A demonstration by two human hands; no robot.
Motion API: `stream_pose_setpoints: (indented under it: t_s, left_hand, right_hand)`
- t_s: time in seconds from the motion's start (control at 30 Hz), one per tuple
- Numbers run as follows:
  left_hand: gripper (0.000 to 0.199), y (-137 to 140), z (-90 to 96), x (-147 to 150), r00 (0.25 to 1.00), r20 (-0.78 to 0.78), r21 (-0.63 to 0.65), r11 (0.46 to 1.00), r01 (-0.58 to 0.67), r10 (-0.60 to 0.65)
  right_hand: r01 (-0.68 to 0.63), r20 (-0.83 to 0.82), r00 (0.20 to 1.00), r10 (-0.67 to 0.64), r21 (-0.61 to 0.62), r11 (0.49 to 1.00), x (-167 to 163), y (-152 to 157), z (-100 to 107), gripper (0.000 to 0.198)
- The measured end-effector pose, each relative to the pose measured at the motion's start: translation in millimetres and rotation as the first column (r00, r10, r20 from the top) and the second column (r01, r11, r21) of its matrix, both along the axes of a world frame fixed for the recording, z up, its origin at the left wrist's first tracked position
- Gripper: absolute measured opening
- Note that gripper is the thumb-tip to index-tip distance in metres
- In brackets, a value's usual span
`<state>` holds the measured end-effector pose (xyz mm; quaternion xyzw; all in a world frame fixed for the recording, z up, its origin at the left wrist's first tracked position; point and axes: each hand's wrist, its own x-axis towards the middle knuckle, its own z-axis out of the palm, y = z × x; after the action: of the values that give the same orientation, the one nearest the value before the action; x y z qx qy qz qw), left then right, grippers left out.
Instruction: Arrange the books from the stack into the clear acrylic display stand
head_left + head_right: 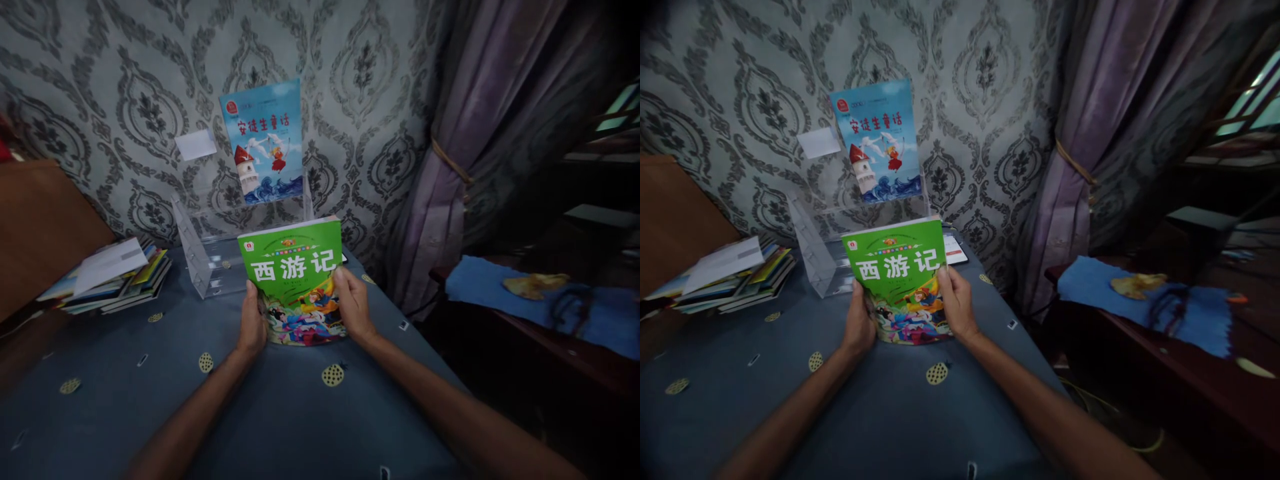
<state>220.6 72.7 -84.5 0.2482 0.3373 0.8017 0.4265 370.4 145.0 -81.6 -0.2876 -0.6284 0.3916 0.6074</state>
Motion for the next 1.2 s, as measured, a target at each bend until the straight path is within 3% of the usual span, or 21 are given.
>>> stream_pose_setpoints:
  t_s: [0.5,0.77,1.2]
  left_hand:
    - [0.051,-2,-0.8,-7,0.990,-0.130,-0.004,0.999,-0.053,0.052]
    - [0.054,-4,-10.8,-15,0.958,-0.285,-0.122,0.990,-0.076,0.038]
    - [0.053,-5,-3.3,-9,0.963,-0.269,-0.121,0.990,-0.069,0.035]
  right_hand:
    - [-0.078,-0.041,0.996,0.075,-0.074,0.994,-6,-4,-7,0.057]
    - [-0.091,-0.053,0.995,0.087,-0.075,0.993,-4,-2,-6,0.059]
    - [-0.104,-0.075,0.992,0.097,-0.085,0.991,-4,0,-6,0.058]
